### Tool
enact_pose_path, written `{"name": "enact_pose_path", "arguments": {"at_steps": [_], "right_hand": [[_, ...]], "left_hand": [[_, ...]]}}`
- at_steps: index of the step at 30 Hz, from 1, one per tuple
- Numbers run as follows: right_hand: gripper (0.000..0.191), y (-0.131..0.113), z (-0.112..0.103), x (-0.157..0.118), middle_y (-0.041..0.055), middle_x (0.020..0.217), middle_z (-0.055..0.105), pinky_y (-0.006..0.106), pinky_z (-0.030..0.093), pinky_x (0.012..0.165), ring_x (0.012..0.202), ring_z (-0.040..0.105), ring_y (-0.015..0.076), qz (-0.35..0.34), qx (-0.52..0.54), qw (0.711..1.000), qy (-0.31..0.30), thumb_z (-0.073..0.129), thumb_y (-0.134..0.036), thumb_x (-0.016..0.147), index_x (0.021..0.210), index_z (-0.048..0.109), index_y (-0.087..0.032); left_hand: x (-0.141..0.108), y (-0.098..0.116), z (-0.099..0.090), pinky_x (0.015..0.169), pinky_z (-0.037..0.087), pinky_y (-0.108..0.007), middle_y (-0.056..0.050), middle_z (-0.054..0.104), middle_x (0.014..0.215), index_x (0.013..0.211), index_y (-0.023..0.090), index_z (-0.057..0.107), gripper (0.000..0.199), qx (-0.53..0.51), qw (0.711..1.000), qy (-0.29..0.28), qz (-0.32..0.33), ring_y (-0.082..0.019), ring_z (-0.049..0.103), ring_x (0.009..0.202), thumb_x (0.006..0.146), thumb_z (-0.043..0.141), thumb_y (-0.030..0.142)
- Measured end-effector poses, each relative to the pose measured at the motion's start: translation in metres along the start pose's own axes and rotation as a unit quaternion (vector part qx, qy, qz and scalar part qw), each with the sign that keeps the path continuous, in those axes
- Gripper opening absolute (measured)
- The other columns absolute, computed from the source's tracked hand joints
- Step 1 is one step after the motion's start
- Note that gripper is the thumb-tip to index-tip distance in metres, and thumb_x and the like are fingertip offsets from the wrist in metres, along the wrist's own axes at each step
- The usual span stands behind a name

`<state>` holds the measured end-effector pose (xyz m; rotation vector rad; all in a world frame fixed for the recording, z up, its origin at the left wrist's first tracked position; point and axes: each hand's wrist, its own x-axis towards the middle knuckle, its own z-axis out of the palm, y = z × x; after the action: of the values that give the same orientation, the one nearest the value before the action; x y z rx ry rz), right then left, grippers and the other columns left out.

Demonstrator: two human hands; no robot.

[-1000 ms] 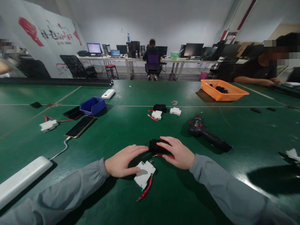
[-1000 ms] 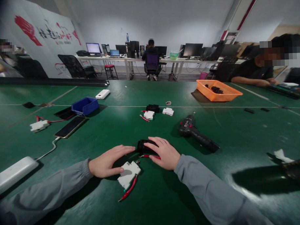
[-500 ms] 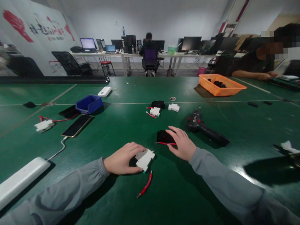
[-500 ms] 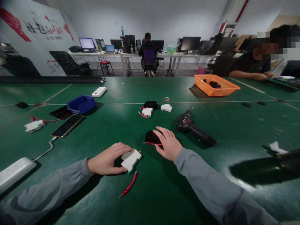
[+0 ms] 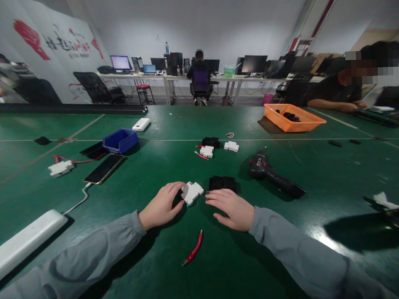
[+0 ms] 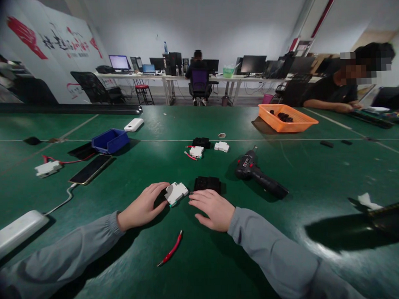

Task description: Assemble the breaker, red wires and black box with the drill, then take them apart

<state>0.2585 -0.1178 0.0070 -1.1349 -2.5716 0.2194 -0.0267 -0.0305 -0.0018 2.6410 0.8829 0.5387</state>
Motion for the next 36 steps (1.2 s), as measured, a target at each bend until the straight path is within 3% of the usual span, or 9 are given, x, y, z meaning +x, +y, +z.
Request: {"name": "enact_pose_path", "arguments": {"at_steps": [3,6,14,23,29,36], "right_hand": [[0.022,0.000,0.002,-0.001,0.0119,0.114,0.065,0.044,0.043,0.102,0.116,0.055,0.0253,0.016,-0.005,0.999,0.029,0.055,-0.024,0.089,0.109,0.062,-0.017],[0.012,0.001,0.003,-0.001,0.0124,0.107,0.063,0.044,0.047,0.094,0.108,0.056,0.0264,0.058,-0.019,0.997,0.052,0.055,-0.021,0.087,0.097,0.061,-0.018],[0.027,0.006,0.006,-0.002,0.0140,0.118,0.058,0.045,0.046,0.095,0.113,0.053,0.0277,0.100,-0.012,0.993,0.066,0.057,-0.022,0.087,0.113,0.057,-0.016],[0.026,0.006,0.004,-0.001,0.0127,0.113,0.061,0.044,0.048,0.090,0.108,0.054,0.0275,0.107,-0.043,0.991,0.065,0.055,-0.022,0.088,0.113,0.058,-0.016],[0.019,0.008,0.006,0.000,0.0114,0.105,0.062,0.042,0.047,0.086,0.101,0.055,0.0267,0.123,-0.076,0.986,0.085,0.055,-0.021,0.088,0.105,0.060,-0.017],[0.007,0.014,0.004,-0.001,0.0087,0.088,0.059,0.036,0.044,0.075,0.087,0.054,0.0239,0.173,-0.133,0.970,0.108,0.055,-0.023,0.087,0.083,0.055,-0.018]], "left_hand": [[0.000,0.002,-0.002,0.105,0.042,-0.046,-0.013,0.054,0.135,0.136,0.020,0.043,0.048,-0.005,1.000,-0.004,-0.001,-0.027,0.050,0.125,0.091,0.050,0.033],[0.000,0.003,-0.004,0.106,0.042,-0.047,-0.013,0.055,0.134,0.137,0.019,0.042,0.050,-0.004,1.000,-0.004,-0.009,-0.027,0.051,0.124,0.092,0.050,0.038],[0.000,-0.003,0.002,0.109,0.038,-0.051,-0.014,0.053,0.137,0.138,0.017,0.044,0.057,0.038,0.999,0.002,-0.026,-0.031,0.045,0.129,0.093,0.048,0.051],[0.002,-0.003,0.007,0.103,0.040,-0.052,-0.013,0.054,0.135,0.129,0.020,0.054,0.061,0.024,0.998,0.014,-0.059,-0.031,0.047,0.126,0.086,0.055,0.063],[0.002,0.004,0.005,0.103,0.040,-0.052,-0.013,0.055,0.135,0.128,0.021,0.055,0.059,0.023,0.997,0.019,-0.071,-0.032,0.046,0.127,0.085,0.056,0.062],[0.002,0.001,0.004,0.100,0.042,-0.050,-0.012,0.058,0.127,0.120,0.020,0.058,0.054,0.004,0.997,0.027,-0.070,-0.030,0.050,0.121,0.084,0.058,0.060]]}}
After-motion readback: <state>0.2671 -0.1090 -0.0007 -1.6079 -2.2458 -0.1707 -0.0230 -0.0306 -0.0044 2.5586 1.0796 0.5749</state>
